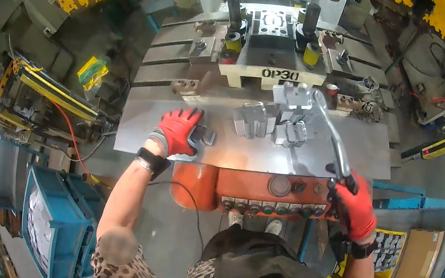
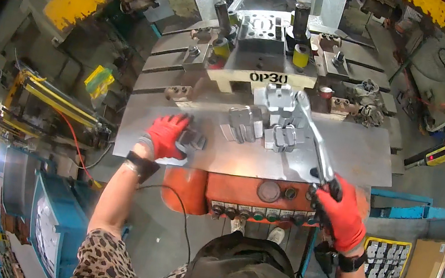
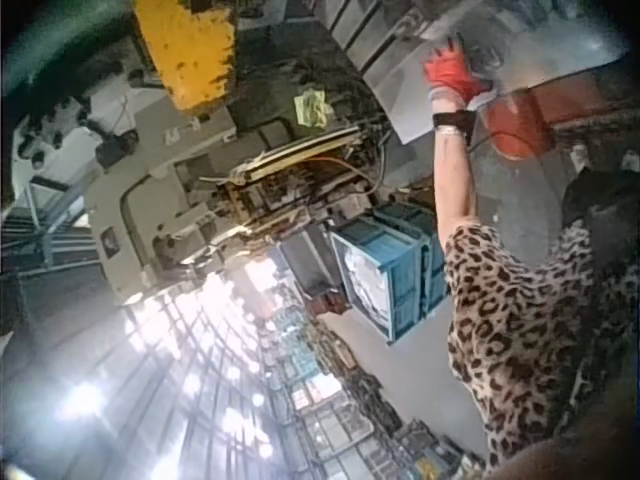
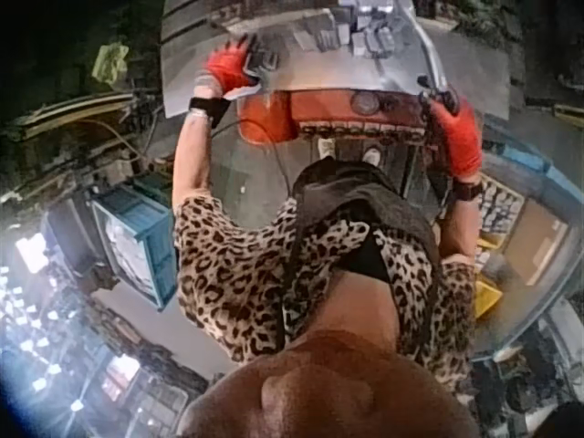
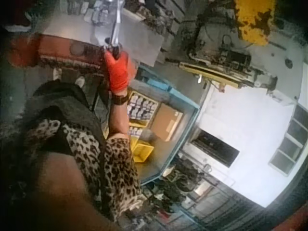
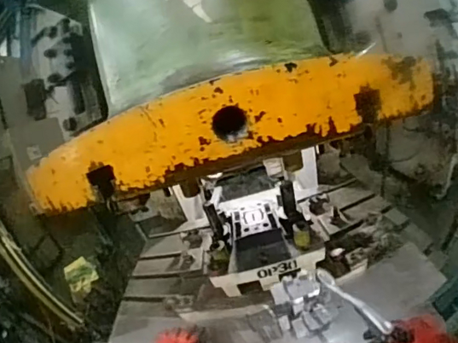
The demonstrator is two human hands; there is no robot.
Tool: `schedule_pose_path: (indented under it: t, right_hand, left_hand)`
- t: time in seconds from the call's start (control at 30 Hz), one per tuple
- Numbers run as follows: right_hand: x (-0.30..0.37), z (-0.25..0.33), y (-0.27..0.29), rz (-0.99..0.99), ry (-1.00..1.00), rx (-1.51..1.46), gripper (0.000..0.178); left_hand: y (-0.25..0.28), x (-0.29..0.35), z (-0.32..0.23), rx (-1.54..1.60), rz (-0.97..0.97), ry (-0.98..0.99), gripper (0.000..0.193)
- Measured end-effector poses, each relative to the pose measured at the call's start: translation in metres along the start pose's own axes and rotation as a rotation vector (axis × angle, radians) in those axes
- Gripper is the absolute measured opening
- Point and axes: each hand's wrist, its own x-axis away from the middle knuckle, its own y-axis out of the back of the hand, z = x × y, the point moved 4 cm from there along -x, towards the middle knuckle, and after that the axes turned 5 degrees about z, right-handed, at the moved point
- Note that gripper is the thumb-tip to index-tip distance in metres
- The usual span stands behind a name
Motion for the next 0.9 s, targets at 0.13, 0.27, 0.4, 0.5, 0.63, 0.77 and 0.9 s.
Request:
schedule_pose_path:
  t: [0.13,0.27,0.4,0.5,0.63,0.77,0.9]
  right_hand:
    - [-0.04,0.086,-0.033,0.036,0.062,-0.077,0.028]
    - [-0.105,0.124,-0.05,0.014,0.121,-0.03,0.02]
    - [-0.193,0.13,-0.071,-0.067,0.315,0.018,0.031]
    - [-0.234,0.151,-0.087,-0.064,0.202,0.197,0.04]
    - [-0.255,0.158,-0.097,-0.14,0.212,0.373,0.047]
    - [-0.255,0.166,-0.098,-0.171,0.177,0.461,0.049]
    - [-0.245,0.174,-0.107,-0.094,0.051,0.389,0.05]
  left_hand:
    - [-0.049,-0.011,0.024,0.05,-0.086,-0.092,0.107]
    - [-0.063,-0.019,0.02,0.072,-0.102,-0.042,0.088]
    - [-0.051,-0.022,0.007,0.081,-0.121,-0.004,0.077]
    - [-0.05,-0.019,0.009,0.082,-0.105,0.035,0.077]
    - [-0.035,-0.008,0.004,0.139,-0.098,0.017,0.095]
    - [-0.011,0.013,-0.005,0.228,-0.121,0.028,0.112]
    - [-0.008,0.037,0.003,0.308,-0.174,0.082,0.116]
